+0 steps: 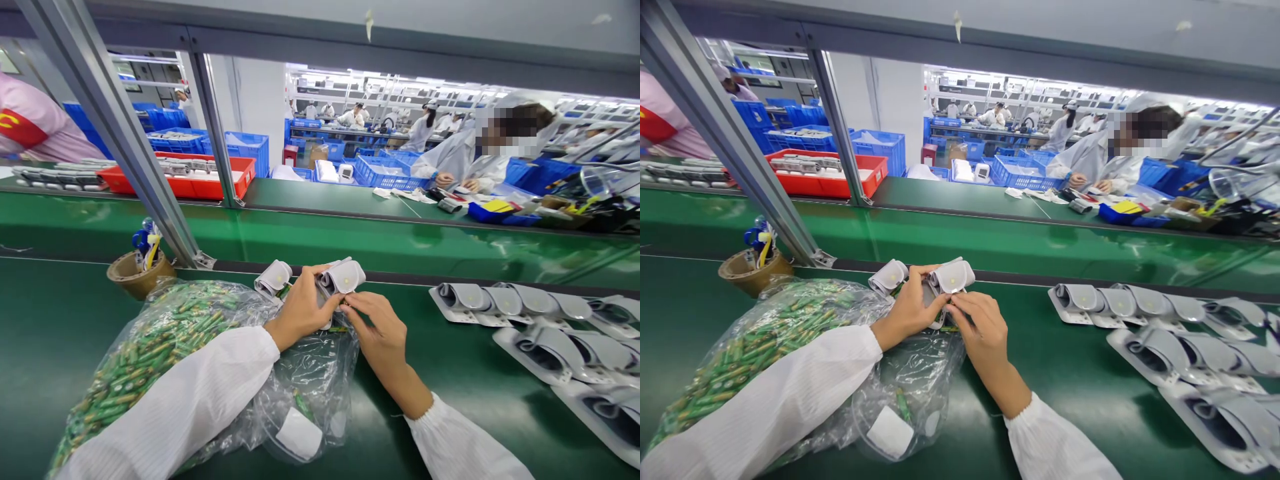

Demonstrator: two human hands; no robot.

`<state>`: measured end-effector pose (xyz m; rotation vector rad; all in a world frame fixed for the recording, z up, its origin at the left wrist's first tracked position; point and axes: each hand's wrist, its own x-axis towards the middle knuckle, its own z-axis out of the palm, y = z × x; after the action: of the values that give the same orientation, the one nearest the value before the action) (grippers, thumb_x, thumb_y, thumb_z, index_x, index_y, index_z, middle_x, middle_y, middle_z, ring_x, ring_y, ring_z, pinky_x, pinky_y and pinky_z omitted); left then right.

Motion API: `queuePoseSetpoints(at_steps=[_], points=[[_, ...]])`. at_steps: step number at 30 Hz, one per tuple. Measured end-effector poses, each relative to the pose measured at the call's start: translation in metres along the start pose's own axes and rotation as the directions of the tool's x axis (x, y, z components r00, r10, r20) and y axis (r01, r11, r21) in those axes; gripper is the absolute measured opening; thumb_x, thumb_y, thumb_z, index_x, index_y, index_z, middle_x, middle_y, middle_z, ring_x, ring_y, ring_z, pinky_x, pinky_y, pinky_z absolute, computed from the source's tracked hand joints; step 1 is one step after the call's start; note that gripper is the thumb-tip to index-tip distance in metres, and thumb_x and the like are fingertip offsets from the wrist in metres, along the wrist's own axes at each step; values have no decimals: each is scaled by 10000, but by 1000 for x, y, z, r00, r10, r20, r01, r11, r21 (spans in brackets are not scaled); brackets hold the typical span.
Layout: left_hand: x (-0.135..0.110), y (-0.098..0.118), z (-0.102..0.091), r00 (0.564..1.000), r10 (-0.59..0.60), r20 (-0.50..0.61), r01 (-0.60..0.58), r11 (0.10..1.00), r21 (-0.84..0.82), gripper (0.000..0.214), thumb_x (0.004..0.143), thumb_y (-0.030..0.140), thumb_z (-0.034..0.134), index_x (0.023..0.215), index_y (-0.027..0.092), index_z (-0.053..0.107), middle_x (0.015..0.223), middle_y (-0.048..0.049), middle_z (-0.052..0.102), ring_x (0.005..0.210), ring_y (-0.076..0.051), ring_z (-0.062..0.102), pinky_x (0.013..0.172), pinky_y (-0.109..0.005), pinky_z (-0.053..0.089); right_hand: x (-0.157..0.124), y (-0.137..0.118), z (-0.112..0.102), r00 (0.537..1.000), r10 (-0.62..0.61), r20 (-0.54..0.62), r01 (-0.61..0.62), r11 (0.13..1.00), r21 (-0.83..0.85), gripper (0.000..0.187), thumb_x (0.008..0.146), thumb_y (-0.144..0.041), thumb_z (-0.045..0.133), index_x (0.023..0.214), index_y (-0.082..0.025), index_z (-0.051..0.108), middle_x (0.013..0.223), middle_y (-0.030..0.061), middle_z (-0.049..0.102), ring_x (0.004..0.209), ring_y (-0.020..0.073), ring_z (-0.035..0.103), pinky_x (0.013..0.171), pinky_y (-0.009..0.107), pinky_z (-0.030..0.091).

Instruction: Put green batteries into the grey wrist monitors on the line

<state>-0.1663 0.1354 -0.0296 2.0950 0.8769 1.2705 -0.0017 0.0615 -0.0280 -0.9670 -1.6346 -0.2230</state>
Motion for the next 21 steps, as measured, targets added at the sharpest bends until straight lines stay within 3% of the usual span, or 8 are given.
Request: queuePoseSetpoints(at_steps=[3,5,10,14,21], points=[[0,-1,0,1000,12,-1,-12,999,-32,545,916,406,716,1329,202,425,1350,-182,632,1263,-338,647,1044,-529,542,-3,-1,3,990,142,-22,-141,989,40,124,916,-177,778,1009,-259,776,960,40,793,946,226,716,877,430,586],[1,-2,-1,1000,24,-11,-24,999,-41,537,917,400,716,1326,201,430,1351,-186,632,1259,-337,648,1039,-534,540,-3,-1,5,956,295,-8,-293,953,78,61,899,-244,801,955,-265,787,966,40,776,966,229,698,907,434,569],[2,-5,-1,999,51,-9,-52,995,-91,525,920,379,723,1319,217,423,1395,-190,619,1271,-324,647,1037,-527,536,-4,6,10,789,608,86,-601,738,307,275,753,-362,889,945,-234,738,1091,63,660,1001,226,659,809,359,576],[3,-5,-3,996,93,0,-92,988,-123,517,916,342,715,1316,226,408,1408,-184,604,1282,-317,637,1037,-519,533,-6,11,14,696,696,176,-676,553,487,438,665,-328,930,976,-219,641,1068,38,615,950,186,646,790,305,577],[3,-3,-3,985,170,41,-166,981,-96,578,865,236,733,1345,249,411,1423,-152,571,1353,-310,573,1110,-521,472,-6,12,19,513,795,324,-779,273,564,569,598,-282,949,976,-232,526,915,14,722,859,188,713,779,291,568]])
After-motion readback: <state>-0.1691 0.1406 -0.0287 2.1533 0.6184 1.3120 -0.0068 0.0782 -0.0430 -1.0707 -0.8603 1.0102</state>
